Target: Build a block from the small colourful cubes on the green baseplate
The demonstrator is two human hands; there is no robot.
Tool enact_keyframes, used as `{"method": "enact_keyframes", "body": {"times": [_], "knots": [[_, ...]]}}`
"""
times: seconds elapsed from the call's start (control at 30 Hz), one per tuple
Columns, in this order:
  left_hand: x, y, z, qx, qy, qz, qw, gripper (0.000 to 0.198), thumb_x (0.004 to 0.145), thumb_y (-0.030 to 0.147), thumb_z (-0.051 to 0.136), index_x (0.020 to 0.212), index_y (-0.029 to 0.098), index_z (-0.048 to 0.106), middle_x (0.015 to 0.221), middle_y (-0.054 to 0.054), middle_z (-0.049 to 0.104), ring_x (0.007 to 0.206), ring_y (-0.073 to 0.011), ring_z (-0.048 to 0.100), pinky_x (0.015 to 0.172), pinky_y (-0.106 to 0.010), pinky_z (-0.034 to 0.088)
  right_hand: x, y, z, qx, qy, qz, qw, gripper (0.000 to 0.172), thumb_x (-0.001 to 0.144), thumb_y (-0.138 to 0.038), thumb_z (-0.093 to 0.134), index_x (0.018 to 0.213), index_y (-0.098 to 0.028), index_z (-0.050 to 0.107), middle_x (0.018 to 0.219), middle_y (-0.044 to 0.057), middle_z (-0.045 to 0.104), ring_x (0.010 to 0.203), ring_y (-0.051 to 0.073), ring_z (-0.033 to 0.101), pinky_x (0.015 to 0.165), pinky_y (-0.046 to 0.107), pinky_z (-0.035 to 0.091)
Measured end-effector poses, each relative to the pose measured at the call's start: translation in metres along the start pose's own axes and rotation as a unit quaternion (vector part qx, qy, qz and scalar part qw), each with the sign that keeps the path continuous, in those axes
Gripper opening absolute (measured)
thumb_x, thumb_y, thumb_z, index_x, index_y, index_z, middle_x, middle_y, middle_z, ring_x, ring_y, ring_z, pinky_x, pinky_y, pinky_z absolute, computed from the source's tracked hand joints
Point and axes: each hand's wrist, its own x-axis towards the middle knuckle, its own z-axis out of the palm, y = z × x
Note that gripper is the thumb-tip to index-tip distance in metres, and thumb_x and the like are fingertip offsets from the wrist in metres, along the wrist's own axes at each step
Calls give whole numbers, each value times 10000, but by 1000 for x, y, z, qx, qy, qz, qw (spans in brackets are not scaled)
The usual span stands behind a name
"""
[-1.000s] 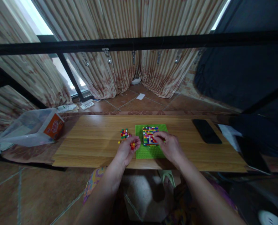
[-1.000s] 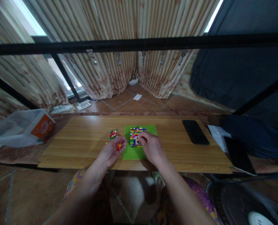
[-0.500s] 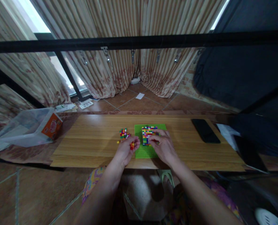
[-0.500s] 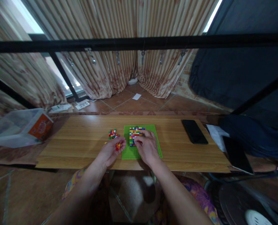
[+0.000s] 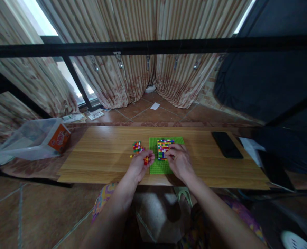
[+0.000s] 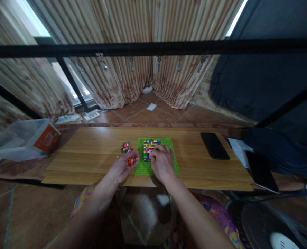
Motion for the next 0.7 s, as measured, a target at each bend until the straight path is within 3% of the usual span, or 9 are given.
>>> {"method": "enact_keyframes", "body": {"times": [0.2,0.4,0.53,0.7], "knots": [[-5,3,1,-5,-3,-10,1000,143,846,152,583,742,95,663,672,-54,649,588,-86,619,575,-181,505,-4,1,0,-20,1,-19,1000,180,829,-185,585,723,-257,712,966,32,666,952,224,530,840,386,414],[-12,8,3,-29,-17,-24,999,274,905,280,522,757,95,660,720,-76,650,637,-106,625,619,-205,523,-6,-1,-5,59,48,-35,997,159,881,-240,556,869,-245,715,977,45,666,924,212,562,853,389,447],[-13,8,5,-49,-48,-30,997,307,913,329,505,763,103,649,739,-73,645,644,-107,613,614,-203,513,-9,-17,-3,110,-15,-108,988,158,895,-205,545,907,-236,699,931,37,664,908,196,568,823,353,467],[-11,6,4,-68,-80,-35,994,320,906,360,508,776,99,639,711,-59,627,591,-106,587,522,-196,469,-10,-34,7,107,-90,-177,974,165,871,-179,578,978,-235,691,1013,49,644,969,207,547,864,370,461]]}}
